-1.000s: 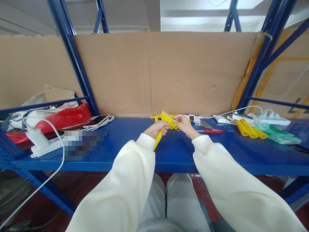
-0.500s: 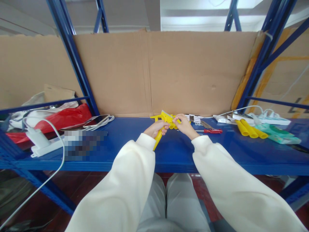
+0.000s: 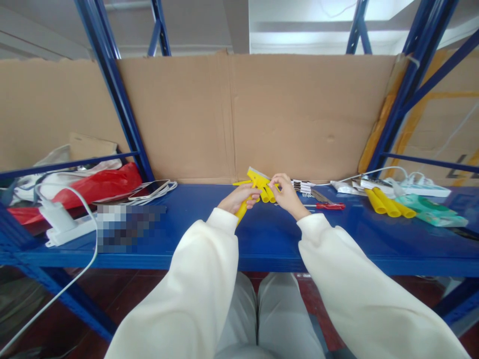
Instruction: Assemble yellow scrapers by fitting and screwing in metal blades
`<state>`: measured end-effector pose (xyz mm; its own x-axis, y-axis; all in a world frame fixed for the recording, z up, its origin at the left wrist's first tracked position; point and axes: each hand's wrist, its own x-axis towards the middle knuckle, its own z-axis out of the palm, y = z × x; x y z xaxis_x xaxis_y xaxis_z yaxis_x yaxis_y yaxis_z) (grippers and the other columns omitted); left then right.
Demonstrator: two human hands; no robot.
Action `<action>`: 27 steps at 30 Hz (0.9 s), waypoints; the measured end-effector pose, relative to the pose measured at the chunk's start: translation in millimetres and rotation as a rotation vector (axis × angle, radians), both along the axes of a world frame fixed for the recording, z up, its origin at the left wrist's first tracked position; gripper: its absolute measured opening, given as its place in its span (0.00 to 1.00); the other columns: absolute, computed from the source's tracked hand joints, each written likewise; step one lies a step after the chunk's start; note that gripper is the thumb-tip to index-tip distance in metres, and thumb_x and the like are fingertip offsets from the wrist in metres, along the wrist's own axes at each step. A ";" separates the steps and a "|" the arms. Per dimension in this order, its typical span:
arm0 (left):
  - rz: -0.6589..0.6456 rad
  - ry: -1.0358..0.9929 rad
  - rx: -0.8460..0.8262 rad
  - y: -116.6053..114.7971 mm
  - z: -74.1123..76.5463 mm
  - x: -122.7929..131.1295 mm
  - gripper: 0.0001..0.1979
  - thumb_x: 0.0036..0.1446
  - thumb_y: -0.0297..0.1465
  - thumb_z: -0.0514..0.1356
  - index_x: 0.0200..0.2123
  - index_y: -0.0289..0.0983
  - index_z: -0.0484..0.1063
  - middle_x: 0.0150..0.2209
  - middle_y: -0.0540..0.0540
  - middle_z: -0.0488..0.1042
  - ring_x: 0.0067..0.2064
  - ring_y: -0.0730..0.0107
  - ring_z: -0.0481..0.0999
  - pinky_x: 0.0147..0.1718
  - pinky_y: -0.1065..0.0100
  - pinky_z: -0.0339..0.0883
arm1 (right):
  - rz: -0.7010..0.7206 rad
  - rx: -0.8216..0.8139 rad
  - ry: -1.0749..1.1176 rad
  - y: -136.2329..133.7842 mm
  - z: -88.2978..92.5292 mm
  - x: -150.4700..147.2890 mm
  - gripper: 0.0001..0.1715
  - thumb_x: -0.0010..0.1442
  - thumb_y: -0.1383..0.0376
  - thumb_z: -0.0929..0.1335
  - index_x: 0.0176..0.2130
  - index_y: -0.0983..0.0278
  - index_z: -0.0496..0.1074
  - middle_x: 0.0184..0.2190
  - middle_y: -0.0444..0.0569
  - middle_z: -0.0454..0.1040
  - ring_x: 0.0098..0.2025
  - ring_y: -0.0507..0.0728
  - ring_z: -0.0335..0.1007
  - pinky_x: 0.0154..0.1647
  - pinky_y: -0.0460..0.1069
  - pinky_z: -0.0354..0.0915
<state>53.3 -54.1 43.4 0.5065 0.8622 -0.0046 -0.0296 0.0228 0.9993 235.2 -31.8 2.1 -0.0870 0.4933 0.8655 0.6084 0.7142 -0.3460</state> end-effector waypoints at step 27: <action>-0.026 0.008 0.034 -0.3 1.5 -10.3 0.12 0.58 0.22 0.60 0.28 0.38 0.60 0.17 0.59 0.59 0.12 0.85 0.52 0.11 0.80 0.44 | 0.005 0.039 -0.019 -8.9 4.4 -6.9 0.07 0.62 0.64 0.65 0.30 0.58 0.65 0.39 0.51 0.72 0.46 0.62 0.66 0.53 0.60 0.61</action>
<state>43.1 -54.4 44.9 0.5284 0.8487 0.0204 -0.0210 -0.0109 0.9997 228.3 -40.7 6.5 -0.1056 0.4589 0.8822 0.6112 0.7297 -0.3064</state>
